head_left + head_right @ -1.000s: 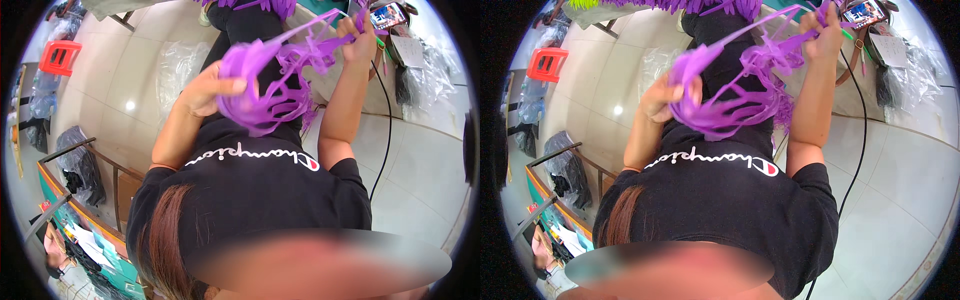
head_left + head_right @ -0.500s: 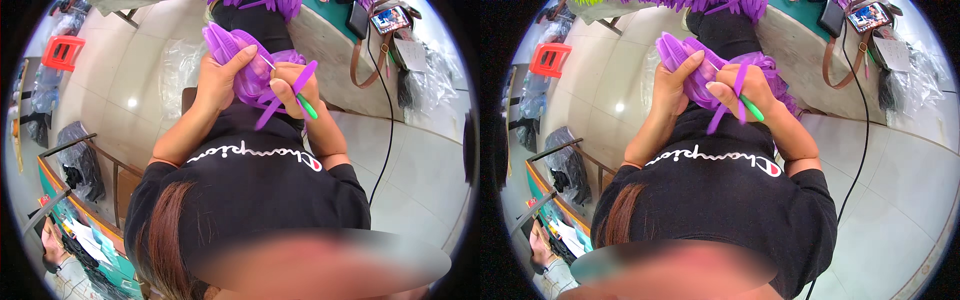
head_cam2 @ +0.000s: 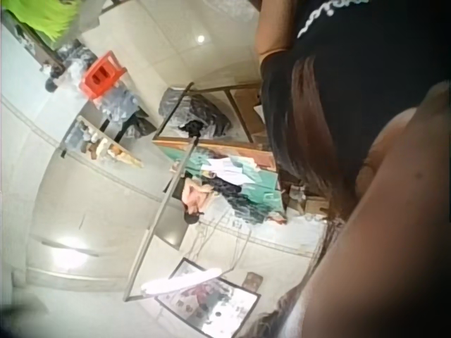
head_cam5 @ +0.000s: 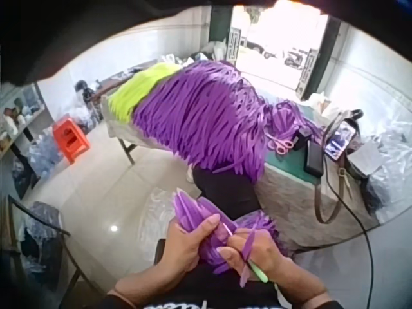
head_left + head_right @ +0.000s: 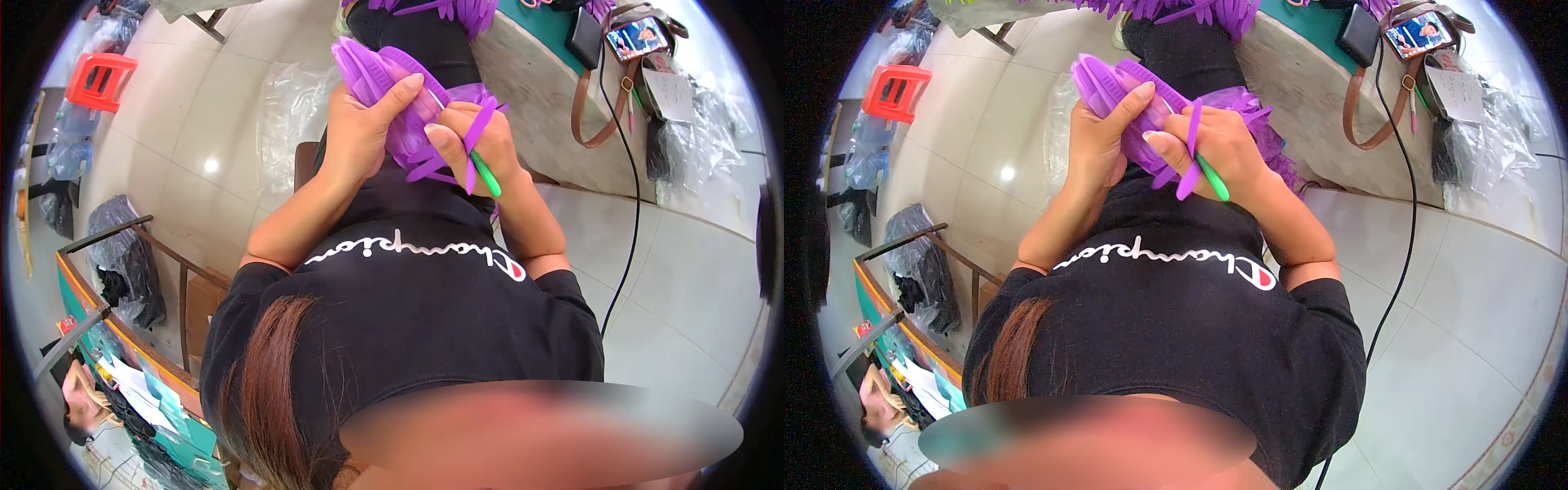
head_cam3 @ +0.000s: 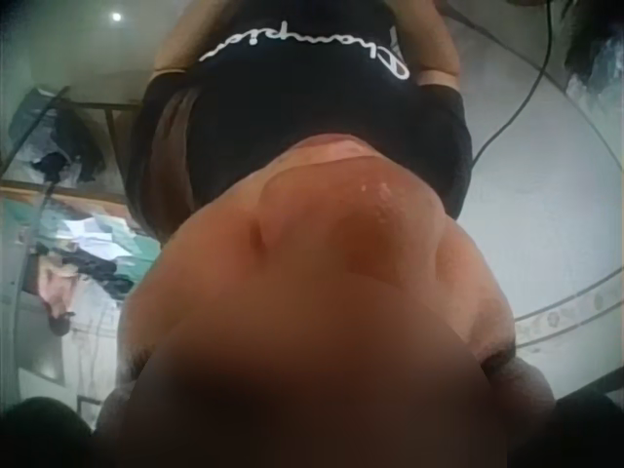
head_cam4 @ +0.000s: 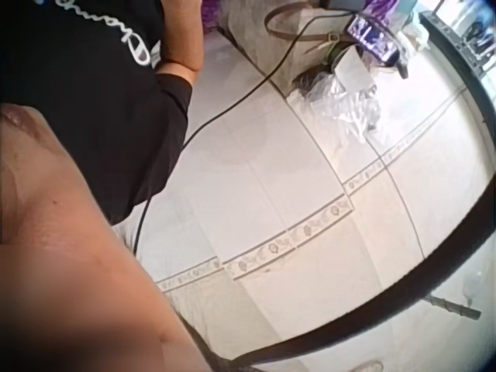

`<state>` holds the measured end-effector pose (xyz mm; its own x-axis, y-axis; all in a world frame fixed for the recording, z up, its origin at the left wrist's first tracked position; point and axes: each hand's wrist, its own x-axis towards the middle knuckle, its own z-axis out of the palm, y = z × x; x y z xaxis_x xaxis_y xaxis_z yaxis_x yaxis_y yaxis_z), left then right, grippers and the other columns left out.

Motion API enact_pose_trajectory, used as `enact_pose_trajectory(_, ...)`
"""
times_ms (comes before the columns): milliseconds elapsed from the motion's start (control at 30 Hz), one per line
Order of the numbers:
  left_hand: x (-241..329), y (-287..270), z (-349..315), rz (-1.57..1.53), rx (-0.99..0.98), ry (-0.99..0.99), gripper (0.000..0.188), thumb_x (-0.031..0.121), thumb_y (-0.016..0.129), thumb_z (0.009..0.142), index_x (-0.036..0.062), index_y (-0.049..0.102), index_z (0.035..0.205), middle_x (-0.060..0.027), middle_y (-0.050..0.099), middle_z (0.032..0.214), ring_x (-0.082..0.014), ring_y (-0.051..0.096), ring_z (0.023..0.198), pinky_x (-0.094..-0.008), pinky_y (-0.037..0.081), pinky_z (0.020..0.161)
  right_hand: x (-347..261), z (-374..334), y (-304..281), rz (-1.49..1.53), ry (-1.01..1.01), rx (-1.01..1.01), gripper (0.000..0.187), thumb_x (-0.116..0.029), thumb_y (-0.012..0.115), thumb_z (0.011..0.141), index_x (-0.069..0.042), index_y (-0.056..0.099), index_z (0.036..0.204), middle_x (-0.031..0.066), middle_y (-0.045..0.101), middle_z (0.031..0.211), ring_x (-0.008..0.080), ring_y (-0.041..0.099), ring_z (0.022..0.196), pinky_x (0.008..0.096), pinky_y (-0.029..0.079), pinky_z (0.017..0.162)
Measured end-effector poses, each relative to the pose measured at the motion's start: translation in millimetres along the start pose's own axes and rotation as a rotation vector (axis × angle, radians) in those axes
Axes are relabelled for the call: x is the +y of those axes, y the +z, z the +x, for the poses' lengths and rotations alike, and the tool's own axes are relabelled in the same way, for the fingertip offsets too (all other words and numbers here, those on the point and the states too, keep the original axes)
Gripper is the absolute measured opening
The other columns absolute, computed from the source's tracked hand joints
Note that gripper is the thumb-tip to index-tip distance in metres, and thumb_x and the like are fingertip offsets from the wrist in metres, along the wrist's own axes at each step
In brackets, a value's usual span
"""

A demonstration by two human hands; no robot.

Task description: Using a crochet-style hook to pull and knot purple fabric strips into a mesh base to create a shag texture.

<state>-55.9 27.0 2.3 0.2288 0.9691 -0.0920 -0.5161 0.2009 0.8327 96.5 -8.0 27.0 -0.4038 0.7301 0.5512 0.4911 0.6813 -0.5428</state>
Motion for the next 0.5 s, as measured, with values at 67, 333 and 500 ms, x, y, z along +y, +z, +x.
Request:
enact_pose_trajectory(67,0,-1,-1,0.144,0.011,0.102,0.011,0.010,0.067,0.083,0.0002,0.064,0.085,-0.0059,0.066,0.077,-0.0109,0.061,0.067,-0.0234,0.048,0.063,-8,-1,1,0.026,0.166,-0.031,0.026,-0.013,0.055,0.089,0.000,0.051,0.067,0.0108,0.043,0.055,0.0259,0.044,0.048,0.0335,0.036,0.047)
enact_pose_trajectory(333,-1,-10,4,0.016,-0.060,-0.022,0.011,0.010,0.066,0.084,-0.0002,0.063,0.086,-0.0073,0.066,0.077,-0.0130,0.063,0.067,-0.0253,0.050,0.064,24,-16,-35,0.929,0.487,0.000,0.042,-0.042,0.046,0.093,-0.008,0.054,0.069,0.0024,0.052,0.063,0.0142,0.049,0.057,0.0276,0.034,0.051)
enact_pose_trajectory(500,-1,3,-1,-0.039,-0.122,-0.125,0.014,0.009,0.066,0.083,-0.0007,0.061,0.091,-0.0087,0.065,0.079,-0.0153,0.064,0.070,-0.0268,0.051,0.065,40,10,-9,0.861,1.029,0.537,0.041,-0.054,0.049,0.089,-0.015,0.047,0.075,-0.0034,0.043,0.062,0.0101,0.044,0.055,0.0235,0.029,0.047)
